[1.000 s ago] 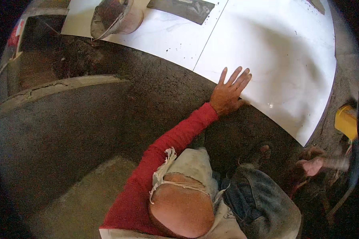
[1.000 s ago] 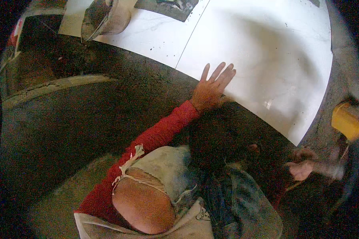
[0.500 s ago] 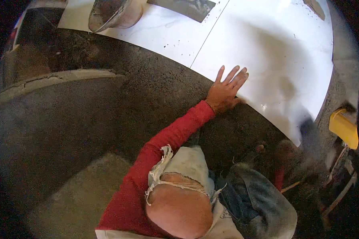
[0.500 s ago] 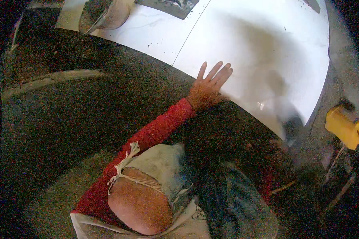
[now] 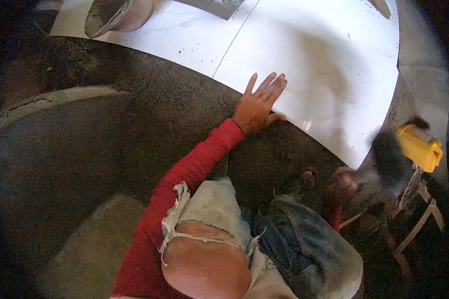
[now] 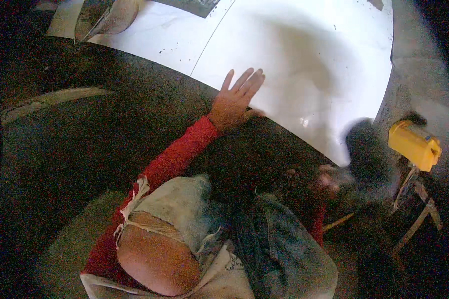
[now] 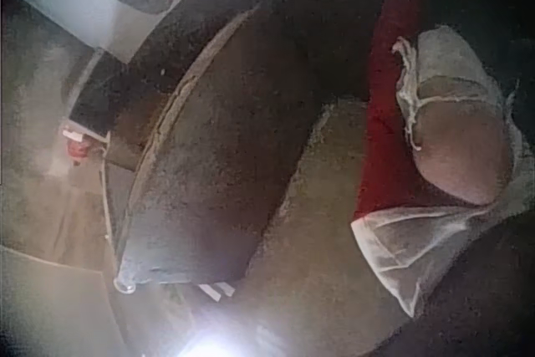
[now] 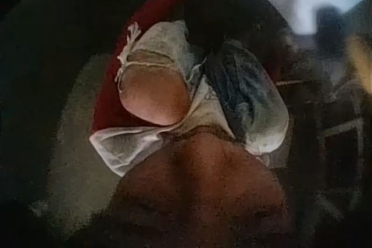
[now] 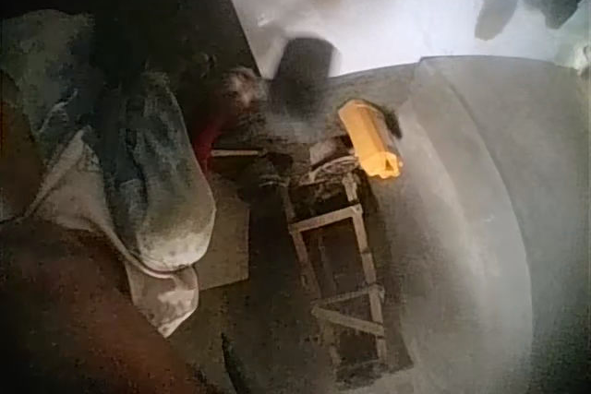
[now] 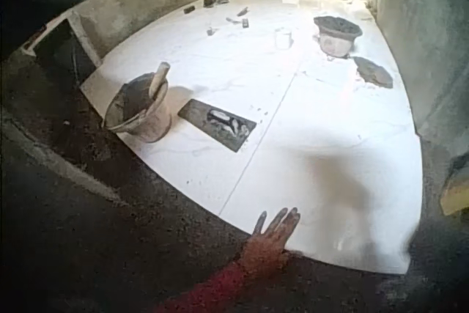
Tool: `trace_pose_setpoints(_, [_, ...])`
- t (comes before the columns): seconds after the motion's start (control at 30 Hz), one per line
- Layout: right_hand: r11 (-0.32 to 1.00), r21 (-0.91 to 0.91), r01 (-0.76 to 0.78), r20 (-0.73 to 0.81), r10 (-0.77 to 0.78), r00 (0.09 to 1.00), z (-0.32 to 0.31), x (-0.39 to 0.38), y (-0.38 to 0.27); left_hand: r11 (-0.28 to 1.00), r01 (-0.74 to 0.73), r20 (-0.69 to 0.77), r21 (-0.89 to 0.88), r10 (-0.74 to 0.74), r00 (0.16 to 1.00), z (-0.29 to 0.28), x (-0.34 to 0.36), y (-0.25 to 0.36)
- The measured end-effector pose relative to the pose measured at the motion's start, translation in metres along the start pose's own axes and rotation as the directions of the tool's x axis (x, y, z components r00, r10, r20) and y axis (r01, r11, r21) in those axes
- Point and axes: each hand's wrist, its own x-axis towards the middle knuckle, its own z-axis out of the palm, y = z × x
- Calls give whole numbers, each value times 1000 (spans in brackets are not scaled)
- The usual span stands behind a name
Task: The person applies mortar to the back of a tile using a trowel, places the tile onto the floor, and aligns it with existing tiles. The person then uses a rubber mallet to tap the tile into place and applies small spacers into the gaps.
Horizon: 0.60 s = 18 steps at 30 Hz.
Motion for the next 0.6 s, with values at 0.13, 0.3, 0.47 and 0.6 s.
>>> trace_pose_setpoints(0.13, [960,281,-2,-183,56,982,-21,17,-15,1000,-10,42,21,9,999,-13,1,2])
trace_pose_setpoints(0.3, [995,-85,51,98,-43,994,9,-7,25,999,8,-8,-36,-9,1000,-23,0,10])
trace_pose_setpoints(0.47, [995,103,5,25,-8,1000,-3,7,4,999,17,-12,-41,-17,1000,-19,-3,6])
trace_pose_setpoints(0.6, [996,-44,73,193,-63,979,18,-2,44,999,14,-17,-52,-15,1000,-19,-2,6])
